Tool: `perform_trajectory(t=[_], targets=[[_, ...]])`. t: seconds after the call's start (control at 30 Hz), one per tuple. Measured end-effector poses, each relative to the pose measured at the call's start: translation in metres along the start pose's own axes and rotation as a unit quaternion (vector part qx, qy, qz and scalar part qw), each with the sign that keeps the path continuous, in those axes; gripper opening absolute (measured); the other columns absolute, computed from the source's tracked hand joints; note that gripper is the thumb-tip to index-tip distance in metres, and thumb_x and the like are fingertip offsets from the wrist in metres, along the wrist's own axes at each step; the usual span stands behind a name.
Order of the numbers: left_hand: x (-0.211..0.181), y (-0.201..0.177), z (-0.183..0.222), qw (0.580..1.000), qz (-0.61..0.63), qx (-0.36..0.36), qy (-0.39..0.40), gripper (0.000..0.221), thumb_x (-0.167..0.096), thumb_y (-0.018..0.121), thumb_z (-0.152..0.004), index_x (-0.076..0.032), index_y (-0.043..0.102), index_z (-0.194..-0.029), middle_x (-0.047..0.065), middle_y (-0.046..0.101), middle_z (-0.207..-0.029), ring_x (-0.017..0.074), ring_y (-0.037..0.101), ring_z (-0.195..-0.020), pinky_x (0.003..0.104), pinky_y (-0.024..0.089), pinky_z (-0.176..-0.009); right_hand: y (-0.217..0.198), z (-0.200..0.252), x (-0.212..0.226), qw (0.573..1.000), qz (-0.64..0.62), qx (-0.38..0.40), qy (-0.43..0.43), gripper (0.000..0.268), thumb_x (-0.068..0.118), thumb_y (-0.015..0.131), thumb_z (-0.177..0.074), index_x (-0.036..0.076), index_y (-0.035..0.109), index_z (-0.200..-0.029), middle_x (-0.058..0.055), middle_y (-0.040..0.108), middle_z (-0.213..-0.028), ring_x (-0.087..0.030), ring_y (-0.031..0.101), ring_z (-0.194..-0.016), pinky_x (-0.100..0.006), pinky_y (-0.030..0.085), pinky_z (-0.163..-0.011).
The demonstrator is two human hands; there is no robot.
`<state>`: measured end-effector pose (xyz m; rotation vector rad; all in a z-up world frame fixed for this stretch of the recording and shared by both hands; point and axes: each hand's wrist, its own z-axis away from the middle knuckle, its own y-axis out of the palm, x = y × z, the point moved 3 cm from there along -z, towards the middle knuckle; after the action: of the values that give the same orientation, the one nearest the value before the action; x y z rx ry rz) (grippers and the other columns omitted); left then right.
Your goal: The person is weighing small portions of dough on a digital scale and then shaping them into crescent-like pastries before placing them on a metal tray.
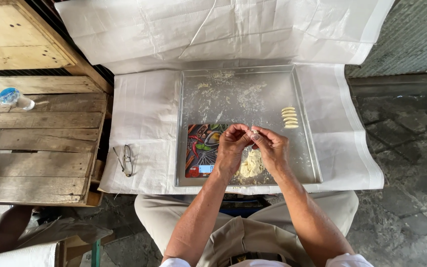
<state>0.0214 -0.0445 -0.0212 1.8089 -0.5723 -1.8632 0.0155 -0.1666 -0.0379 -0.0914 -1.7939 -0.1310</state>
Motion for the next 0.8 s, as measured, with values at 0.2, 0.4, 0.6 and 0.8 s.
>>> perform_trajectory(t=[0.2,0.4,0.6,0.8], targets=[[0.021,-0.007,0.002,1.0,0.014,0.02,0.003,0.011,-0.003,0.075,-0.094,0.006,0.073,-0.098,0.016,0.073,-0.091,0.0222,0.072,-0.085,0.037,0.066,-0.077,0.0,-0.001,-0.001,0.997,-0.069,-0.044,0.001,0.016,0.009,0.068,-0.1,-0.004,0.075,-0.106,-0.018,0.073,-0.084,-0.018,0.069,-0.075,-0.03,0.063,-0.069],[0.0,-0.001,0.014,0.989,-0.133,0.036,0.048,0.026,-0.009,0.083,-0.089,0.005,0.077,-0.11,0.015,0.073,-0.098,0.0161,0.067,-0.094,0.032,0.061,-0.08,-0.002,0.006,-0.03,0.971,-0.217,-0.071,0.069,0.019,0.008,0.065,-0.102,-0.007,0.068,-0.113,-0.021,0.071,-0.092,-0.019,0.07,-0.081,-0.032,0.065,-0.075],[0.002,0.005,0.014,1.0,-0.012,-0.001,-0.012,0.013,-0.003,0.081,-0.089,0.008,0.076,-0.095,0.017,0.072,-0.083,0.023,0.072,-0.076,0.037,0.065,-0.071,-0.009,0.01,-0.035,0.992,-0.119,-0.04,0.033,0.017,0.005,0.067,-0.101,-0.006,0.071,-0.112,-0.025,0.074,-0.09,-0.024,0.074,-0.082,-0.04,0.066,-0.077],[0.011,-0.002,0.003,0.997,-0.014,-0.038,-0.067,0.014,-0.007,0.082,-0.089,0.005,0.075,-0.086,0.017,0.073,-0.072,0.0234,0.073,-0.064,0.036,0.066,-0.061,-0.013,0.01,-0.027,1.0,0.023,0.0,-0.019,0.021,0.005,0.074,-0.096,-0.006,0.074,-0.114,-0.023,0.076,-0.09,-0.023,0.072,-0.079,-0.038,0.064,-0.07]])
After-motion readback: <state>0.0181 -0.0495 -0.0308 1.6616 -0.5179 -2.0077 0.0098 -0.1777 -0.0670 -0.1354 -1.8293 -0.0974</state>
